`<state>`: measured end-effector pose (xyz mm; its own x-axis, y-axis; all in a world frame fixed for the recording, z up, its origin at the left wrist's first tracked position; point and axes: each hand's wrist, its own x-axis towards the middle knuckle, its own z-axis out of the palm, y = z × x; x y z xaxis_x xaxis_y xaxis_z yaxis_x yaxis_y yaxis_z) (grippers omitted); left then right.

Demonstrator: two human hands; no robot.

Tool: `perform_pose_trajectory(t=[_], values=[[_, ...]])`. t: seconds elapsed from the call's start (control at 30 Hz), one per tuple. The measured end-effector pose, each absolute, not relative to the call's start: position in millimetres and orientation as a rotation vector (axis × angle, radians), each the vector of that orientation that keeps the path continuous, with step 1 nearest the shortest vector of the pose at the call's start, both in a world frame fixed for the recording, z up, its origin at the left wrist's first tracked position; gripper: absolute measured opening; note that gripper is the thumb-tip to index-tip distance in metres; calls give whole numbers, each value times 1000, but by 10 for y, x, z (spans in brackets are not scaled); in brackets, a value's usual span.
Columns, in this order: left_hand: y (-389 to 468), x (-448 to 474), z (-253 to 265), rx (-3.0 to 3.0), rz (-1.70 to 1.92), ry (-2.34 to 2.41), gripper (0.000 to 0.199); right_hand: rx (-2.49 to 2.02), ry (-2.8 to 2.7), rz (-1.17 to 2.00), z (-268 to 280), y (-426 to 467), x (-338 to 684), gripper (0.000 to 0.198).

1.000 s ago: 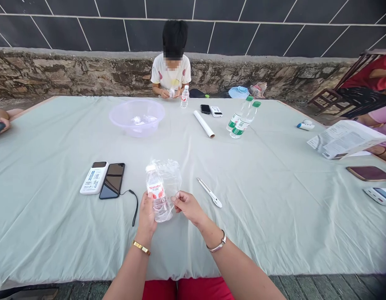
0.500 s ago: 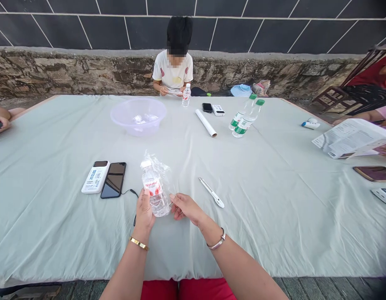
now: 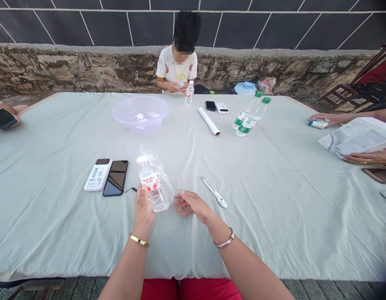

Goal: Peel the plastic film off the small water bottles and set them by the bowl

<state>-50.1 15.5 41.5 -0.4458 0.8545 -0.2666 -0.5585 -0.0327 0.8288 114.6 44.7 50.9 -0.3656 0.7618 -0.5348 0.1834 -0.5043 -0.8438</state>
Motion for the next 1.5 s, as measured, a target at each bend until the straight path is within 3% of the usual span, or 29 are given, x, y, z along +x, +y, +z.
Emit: perform_pose_trajectory(t=[0.13,0.37,0.57,0.67,0.77,0.9,1.0,1.13,1.3,1.4,1.5], values=[[135,-450,414,520,1693,1179,36,-1286,-1204,1990,533,298,1006,44],[134,-479,392,349,1701,1124,36,-1295,-1095,1914,519,338,981,26],[145,-474,415,136,1601,956,35,-1518,-1485,1320,369,443,1066,11],[142,-501,400,6,1495,798,46,-1574,-1614,1145,291,503,1088,9],[130,-528,361,-38,1450,723,57,-1601,-1569,1156,255,576,1101,11],[130,-544,324,-74,1492,667,49,-1701,-1714,1044,220,630,1149,13],[130,-557,299,-64,1478,588,55,-1734,-1837,1037,191,619,1183,13],[97,-559,268,21,1440,499,63,-1694,-1916,1193,162,585,1182,13],[59,-588,342,104,1467,479,57,-1526,-1912,1508,235,605,1314,12],[71,-601,406,156,1475,524,53,-1557,-1777,1295,431,619,1429,31],[93,-529,389,189,1515,621,50,-1501,-1535,1154,675,556,1375,33]])
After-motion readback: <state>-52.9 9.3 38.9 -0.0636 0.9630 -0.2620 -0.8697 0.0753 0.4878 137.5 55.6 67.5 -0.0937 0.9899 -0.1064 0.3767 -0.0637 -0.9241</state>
